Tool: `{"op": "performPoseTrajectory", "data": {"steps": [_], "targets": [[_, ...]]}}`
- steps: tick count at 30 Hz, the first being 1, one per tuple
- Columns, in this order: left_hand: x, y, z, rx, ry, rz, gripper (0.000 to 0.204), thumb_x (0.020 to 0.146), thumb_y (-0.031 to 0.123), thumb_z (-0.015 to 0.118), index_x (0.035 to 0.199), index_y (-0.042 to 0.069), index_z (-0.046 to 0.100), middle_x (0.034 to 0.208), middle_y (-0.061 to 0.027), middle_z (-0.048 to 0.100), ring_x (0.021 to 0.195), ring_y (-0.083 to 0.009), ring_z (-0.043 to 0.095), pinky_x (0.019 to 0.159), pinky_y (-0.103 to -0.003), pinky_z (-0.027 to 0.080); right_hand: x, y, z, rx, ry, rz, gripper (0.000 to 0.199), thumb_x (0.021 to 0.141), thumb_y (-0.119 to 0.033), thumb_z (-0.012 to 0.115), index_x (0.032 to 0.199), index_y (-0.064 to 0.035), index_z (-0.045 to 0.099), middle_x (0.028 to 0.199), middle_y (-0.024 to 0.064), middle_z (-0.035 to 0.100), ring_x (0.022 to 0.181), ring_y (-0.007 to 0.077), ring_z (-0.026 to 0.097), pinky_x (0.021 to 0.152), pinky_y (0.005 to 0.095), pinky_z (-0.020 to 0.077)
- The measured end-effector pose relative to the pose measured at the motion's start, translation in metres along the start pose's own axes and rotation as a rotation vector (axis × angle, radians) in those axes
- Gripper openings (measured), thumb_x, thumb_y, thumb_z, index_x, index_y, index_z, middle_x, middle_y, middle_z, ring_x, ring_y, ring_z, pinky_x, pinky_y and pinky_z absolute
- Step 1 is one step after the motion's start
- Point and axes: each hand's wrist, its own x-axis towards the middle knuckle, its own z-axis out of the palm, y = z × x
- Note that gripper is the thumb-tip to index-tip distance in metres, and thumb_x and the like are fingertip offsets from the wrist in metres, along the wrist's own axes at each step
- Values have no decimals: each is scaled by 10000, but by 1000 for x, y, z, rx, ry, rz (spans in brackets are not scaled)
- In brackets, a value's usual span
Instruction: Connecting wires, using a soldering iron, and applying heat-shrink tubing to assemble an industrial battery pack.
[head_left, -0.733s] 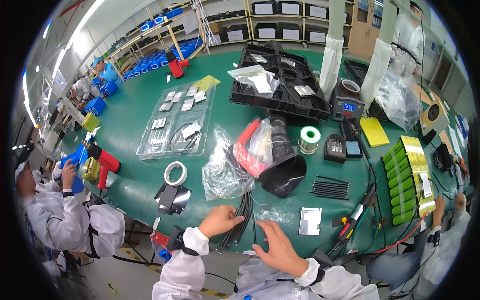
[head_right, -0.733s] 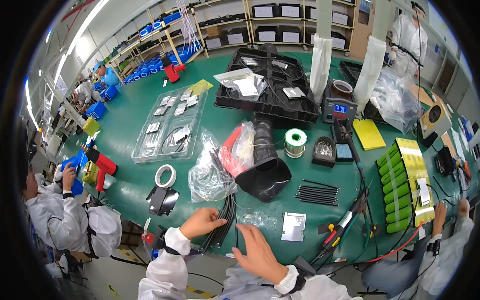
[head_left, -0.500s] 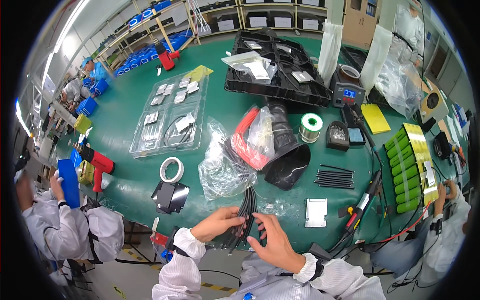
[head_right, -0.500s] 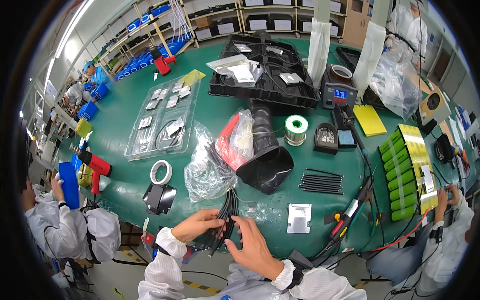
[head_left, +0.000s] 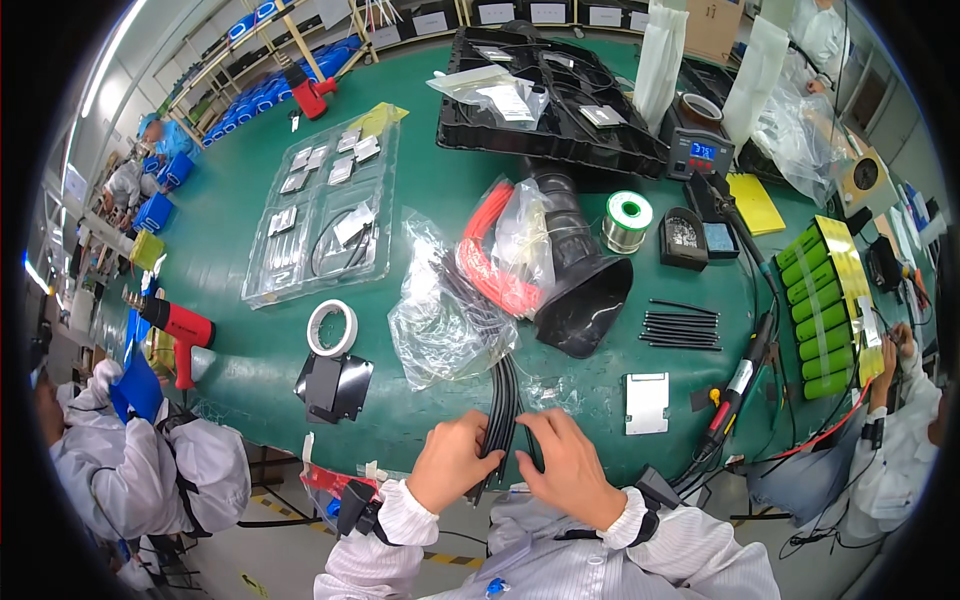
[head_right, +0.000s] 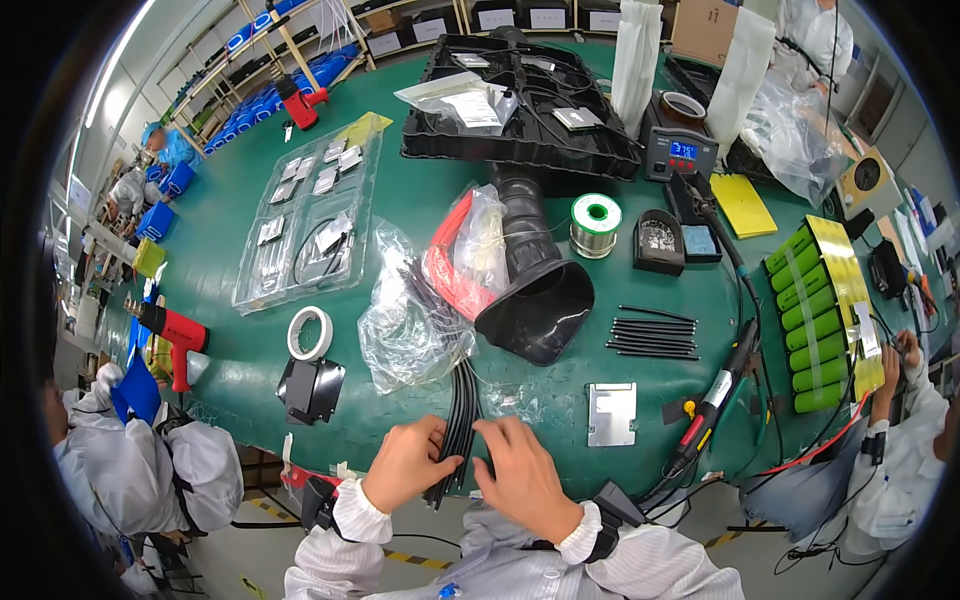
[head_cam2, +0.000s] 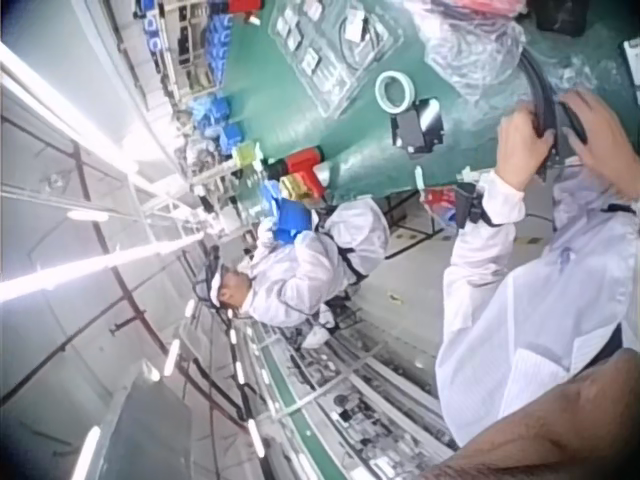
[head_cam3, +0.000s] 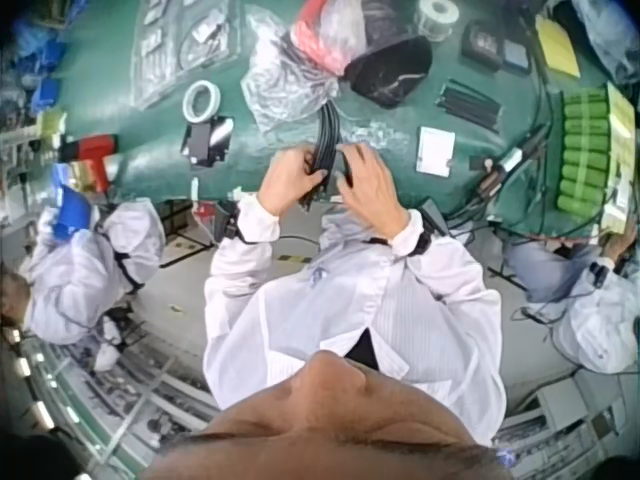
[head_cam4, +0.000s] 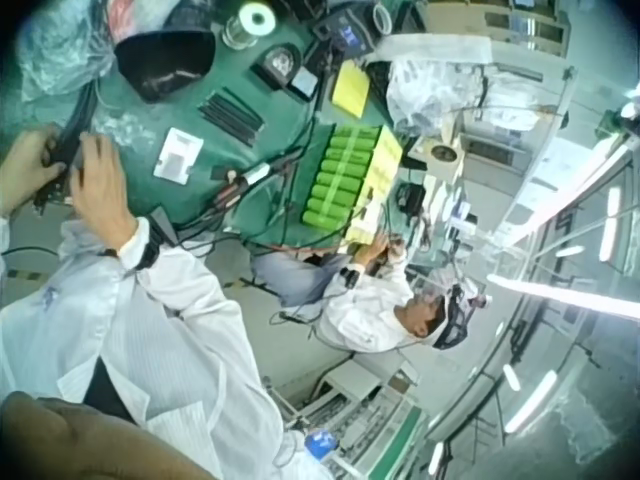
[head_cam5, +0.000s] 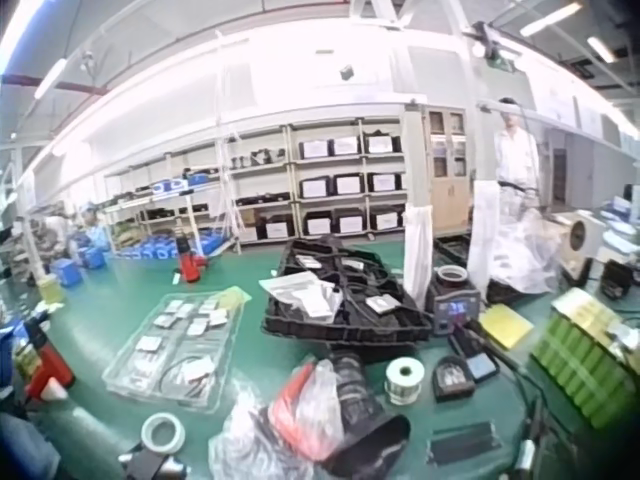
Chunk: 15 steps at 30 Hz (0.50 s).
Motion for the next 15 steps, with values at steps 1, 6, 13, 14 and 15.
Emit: {"op": "performPoseTrajectory", "data": {"steps": [1,6,13,14,15], "targets": [[-1,-2,0,17,-3,16,343,713,110,808,921,-63,596,709,-163,652,617,-268,678,580,-357,518,2,-1,-1,-18,-31,-16,386,770,-68,708,1138,-19,602,1049,153,544,923,337,578,730,407,513],[-5,-29,-12,-418,-148,-77,224,865,55,693,1030,-73,616,889,-118,706,762,-164,698,645,-301,528,2,-2,-3,4,-90,-39,334,778,-61,721,1104,-40,649,854,112,568,742,254,604,637,347,504],[-12,-24,-22,-781,-276,-318,274,966,60,593,1229,2,545,1094,-18,635,935,-93,615,799,-243,498,-7,-1,18,565,-285,269,284,909,-171,686,1092,38,627,693,63,683,515,85,594,470,262,455],[-12,-28,-23,-774,-275,-317,274,966,60,593,1229,2,545,1094,-18,635,935,-93,615,799,-243,498,-3,-4,20,569,-281,265,284,909,-171,686,1092,38,627,693,63,683,515,85,594,470,262,455],[-12,-35,-21,-808,-297,-289,264,965,61,594,1217,8,536,1078,-14,620,913,-87,608,775,-243,495,2,-7,21,623,-306,355,264,903,-179,684,1036,43,633,698,81,697,522,116,618,497,278,475]]}}
